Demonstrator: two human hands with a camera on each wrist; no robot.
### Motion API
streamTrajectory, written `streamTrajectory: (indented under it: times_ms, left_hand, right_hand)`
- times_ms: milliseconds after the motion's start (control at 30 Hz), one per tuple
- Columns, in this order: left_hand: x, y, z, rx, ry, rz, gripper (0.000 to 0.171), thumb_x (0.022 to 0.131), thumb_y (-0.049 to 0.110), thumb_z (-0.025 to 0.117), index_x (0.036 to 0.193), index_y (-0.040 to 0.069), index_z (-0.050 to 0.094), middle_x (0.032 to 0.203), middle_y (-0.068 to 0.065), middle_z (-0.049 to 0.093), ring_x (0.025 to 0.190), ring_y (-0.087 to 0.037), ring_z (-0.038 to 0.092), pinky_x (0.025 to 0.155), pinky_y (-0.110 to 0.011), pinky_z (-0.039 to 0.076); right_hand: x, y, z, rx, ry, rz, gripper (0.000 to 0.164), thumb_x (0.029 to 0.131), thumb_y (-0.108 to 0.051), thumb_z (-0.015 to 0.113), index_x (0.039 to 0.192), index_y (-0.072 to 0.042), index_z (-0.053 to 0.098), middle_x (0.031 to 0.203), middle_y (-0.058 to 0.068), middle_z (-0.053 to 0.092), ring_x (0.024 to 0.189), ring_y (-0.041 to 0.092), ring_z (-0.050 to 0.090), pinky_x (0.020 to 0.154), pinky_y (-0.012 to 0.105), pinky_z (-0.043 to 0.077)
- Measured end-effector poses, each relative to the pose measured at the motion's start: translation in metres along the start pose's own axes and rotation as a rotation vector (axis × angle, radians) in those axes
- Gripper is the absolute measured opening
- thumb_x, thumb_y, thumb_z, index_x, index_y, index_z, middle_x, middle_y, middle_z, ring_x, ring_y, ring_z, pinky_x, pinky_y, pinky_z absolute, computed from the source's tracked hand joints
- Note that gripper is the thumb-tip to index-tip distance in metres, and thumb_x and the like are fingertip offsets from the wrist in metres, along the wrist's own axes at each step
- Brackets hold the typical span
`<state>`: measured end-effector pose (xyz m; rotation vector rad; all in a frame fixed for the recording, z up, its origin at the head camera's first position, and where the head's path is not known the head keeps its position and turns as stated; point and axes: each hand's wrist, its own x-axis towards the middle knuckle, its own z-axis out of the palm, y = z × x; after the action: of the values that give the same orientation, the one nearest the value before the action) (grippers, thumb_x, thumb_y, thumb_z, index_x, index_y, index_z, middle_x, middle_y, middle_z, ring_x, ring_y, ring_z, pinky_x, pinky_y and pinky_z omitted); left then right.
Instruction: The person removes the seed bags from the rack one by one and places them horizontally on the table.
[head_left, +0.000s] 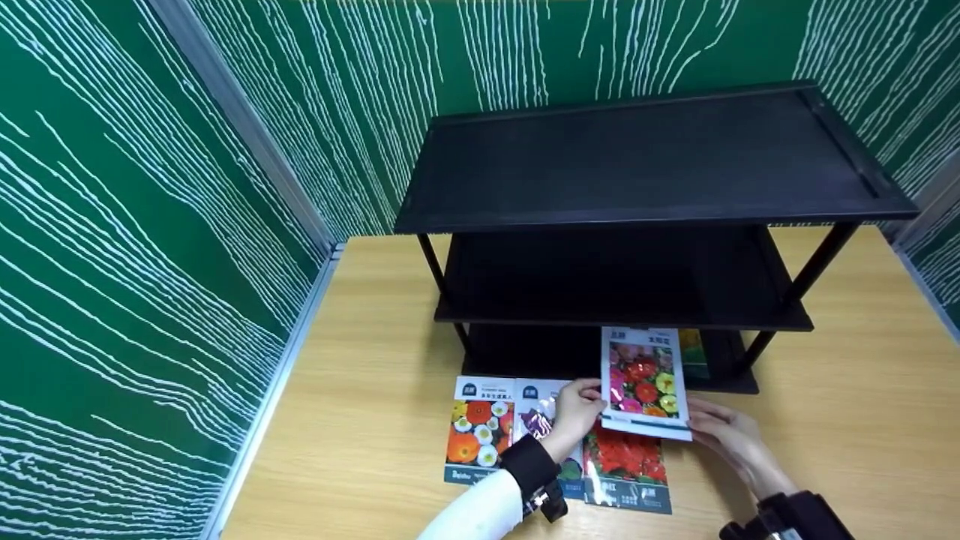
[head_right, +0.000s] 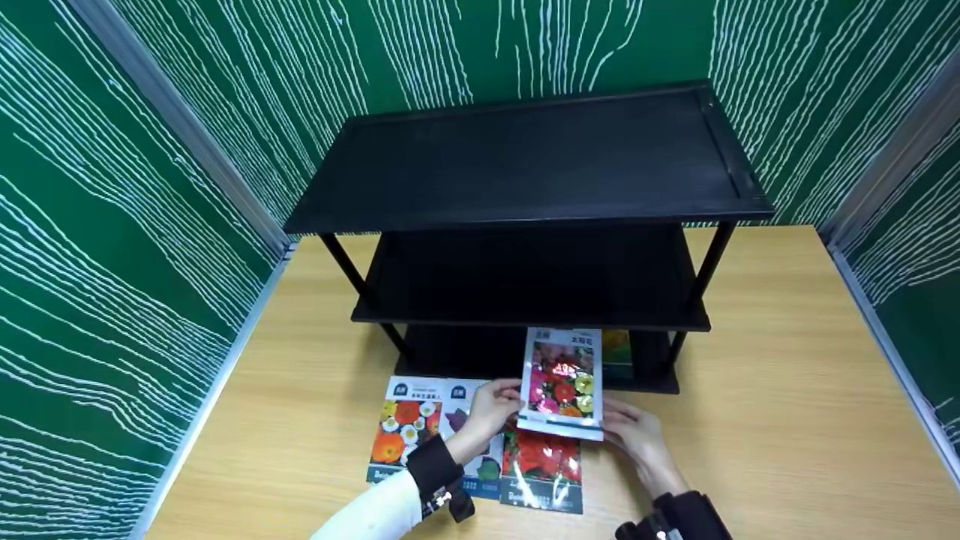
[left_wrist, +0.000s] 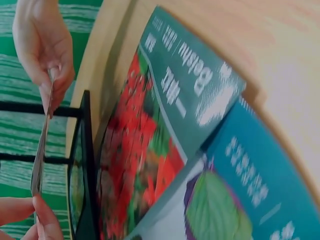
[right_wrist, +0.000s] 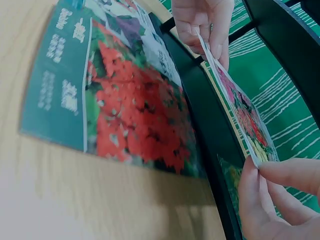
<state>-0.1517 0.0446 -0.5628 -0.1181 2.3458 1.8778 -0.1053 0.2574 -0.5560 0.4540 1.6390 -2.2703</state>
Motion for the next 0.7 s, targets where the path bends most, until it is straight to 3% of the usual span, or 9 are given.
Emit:
streamTrajectory:
  times_ms: [67, 100, 133, 300, 333, 567, 700]
  left_hand:
    - [-0.002, -0.003, 0.004, -0.037, -0.011, -0.017, 0.028, 0.071, -0.012, 0.060, 0.098, -0.003, 0.062, 0.067, 0.002, 0.052, 0.055, -0.003, 0.047, 0.050, -0.017, 0.045]
    - [0.010, -0.032, 0.017, -0.035, -0.008, 0.022, 0.028, 0.072, -0.010, 0.060, 0.098, -0.002, 0.062, 0.067, 0.002, 0.052, 0.055, -0.004, 0.047, 0.049, -0.018, 0.045]
    - [0.009, -0.033, 0.019, -0.036, -0.011, 0.027, 0.028, 0.071, -0.010, 0.060, 0.098, -0.001, 0.062, 0.067, 0.002, 0.052, 0.055, -0.004, 0.048, 0.049, -0.019, 0.045]
    - [0.000, -0.033, 0.028, -0.038, -0.025, -0.001, 0.028, 0.070, -0.010, 0.060, 0.096, 0.001, 0.063, 0.066, 0.003, 0.051, 0.056, -0.004, 0.047, 0.050, -0.019, 0.045]
    - [-0.016, -0.005, 0.019, -0.041, -0.036, -0.045, 0.027, 0.070, -0.012, 0.060, 0.095, 0.000, 0.063, 0.065, 0.003, 0.051, 0.055, -0.004, 0.047, 0.051, -0.019, 0.046]
    - [-0.025, -0.009, 0.027, -0.035, -0.047, -0.039, 0.028, 0.070, -0.013, 0.060, 0.094, 0.001, 0.062, 0.064, 0.004, 0.052, 0.053, -0.003, 0.049, 0.048, -0.020, 0.047]
    - [-0.030, -0.012, 0.031, -0.018, -0.046, -0.004, 0.027, 0.068, -0.013, 0.060, 0.091, 0.000, 0.062, 0.063, 0.003, 0.053, 0.052, -0.004, 0.051, 0.046, -0.018, 0.046]
  right_hand:
    - [-0.003, 0.003, -0.004, 0.007, 0.009, 0.005, 0.028, 0.079, 0.007, 0.057, 0.098, -0.013, 0.063, 0.082, -0.003, 0.064, 0.079, 0.007, 0.060, 0.073, 0.020, 0.049]
    - [-0.005, 0.005, -0.005, 0.012, 0.020, 0.013, 0.027, 0.078, 0.007, 0.057, 0.090, -0.016, 0.064, 0.081, -0.003, 0.065, 0.078, 0.007, 0.061, 0.073, 0.020, 0.049]
    - [-0.007, 0.006, -0.007, 0.019, 0.026, 0.022, 0.027, 0.078, 0.007, 0.057, 0.086, -0.018, 0.064, 0.080, -0.003, 0.065, 0.078, 0.007, 0.061, 0.072, 0.020, 0.049]
    - [-0.017, 0.013, -0.017, 0.010, 0.042, 0.035, 0.025, 0.079, 0.007, 0.056, 0.089, -0.015, 0.063, 0.080, -0.003, 0.065, 0.077, 0.007, 0.061, 0.073, 0.020, 0.049]
    - [-0.019, 0.013, -0.019, -0.001, 0.036, 0.034, 0.024, 0.080, 0.006, 0.057, 0.091, -0.014, 0.063, 0.081, -0.004, 0.065, 0.077, 0.006, 0.061, 0.072, 0.020, 0.049]
    - [-0.028, 0.017, -0.029, -0.150, 0.062, 0.027, 0.025, 0.079, 0.001, 0.059, 0.100, -0.012, 0.061, 0.081, -0.009, 0.065, 0.076, 0.005, 0.061, 0.070, 0.021, 0.050]
    - [-0.032, 0.017, -0.033, -0.182, 0.081, 0.028, 0.031, 0.079, 0.003, 0.058, 0.110, -0.001, 0.058, 0.081, -0.006, 0.065, 0.076, 0.006, 0.062, 0.070, 0.023, 0.050]
